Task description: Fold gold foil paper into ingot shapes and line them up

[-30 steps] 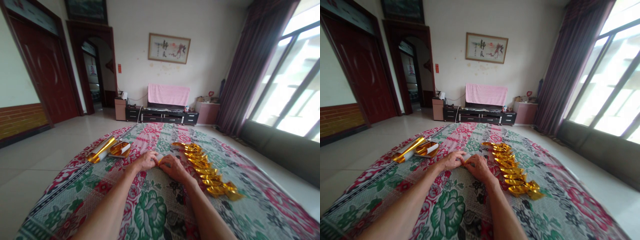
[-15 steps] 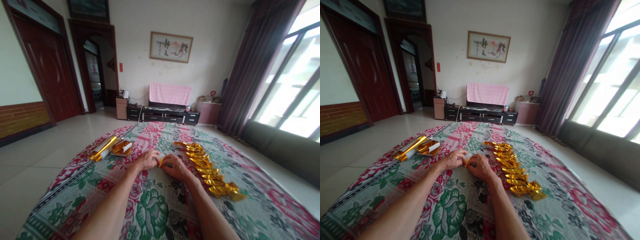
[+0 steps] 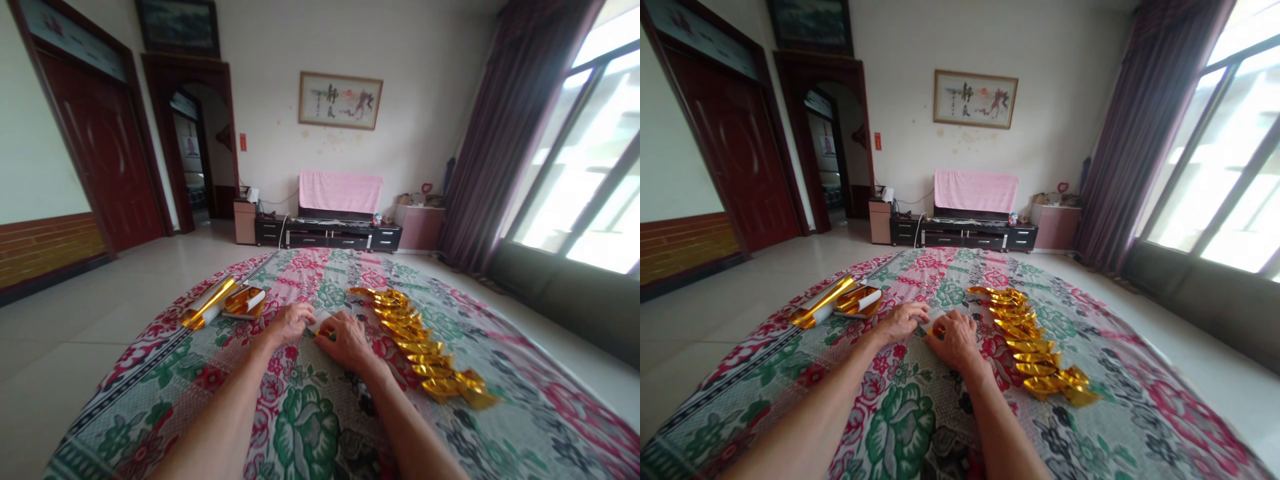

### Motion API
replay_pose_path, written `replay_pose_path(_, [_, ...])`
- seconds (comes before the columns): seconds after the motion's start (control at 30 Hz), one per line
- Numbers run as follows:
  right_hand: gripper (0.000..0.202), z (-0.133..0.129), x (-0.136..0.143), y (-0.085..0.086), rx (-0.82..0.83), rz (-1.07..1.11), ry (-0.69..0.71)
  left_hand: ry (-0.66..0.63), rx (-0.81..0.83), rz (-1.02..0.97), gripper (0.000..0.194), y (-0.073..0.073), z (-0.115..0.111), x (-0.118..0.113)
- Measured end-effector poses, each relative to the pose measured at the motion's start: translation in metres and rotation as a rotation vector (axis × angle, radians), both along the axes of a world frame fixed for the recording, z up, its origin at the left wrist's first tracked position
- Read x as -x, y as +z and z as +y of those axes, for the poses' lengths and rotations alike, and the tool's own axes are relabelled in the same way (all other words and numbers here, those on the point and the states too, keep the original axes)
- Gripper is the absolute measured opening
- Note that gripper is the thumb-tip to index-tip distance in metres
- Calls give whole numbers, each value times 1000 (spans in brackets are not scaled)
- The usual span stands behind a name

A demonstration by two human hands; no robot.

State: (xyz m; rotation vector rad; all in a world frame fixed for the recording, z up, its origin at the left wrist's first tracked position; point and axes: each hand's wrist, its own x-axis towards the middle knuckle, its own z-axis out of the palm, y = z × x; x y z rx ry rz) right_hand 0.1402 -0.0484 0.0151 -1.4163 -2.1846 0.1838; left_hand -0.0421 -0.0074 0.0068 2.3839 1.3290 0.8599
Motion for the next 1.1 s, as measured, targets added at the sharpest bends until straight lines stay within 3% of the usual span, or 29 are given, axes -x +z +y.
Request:
replay_pose_path(0.33, [12,1,-5,5,-43,-25,92,63,-28,-24,44,-1,-1,-2])
replay_pose_path(0.57, [18,5,-16,6,-21,22,174,55,-76,41,47,-7,5,-4])
replay_pose_path(0.77, [10,3,-11,5,-34,20,144,39,-78,81,43,-6,3,-6])
replay_pose_path(1.1, [17,5,-9,-3,-34,38,102,-80,34,95,36,4,-3,-2])
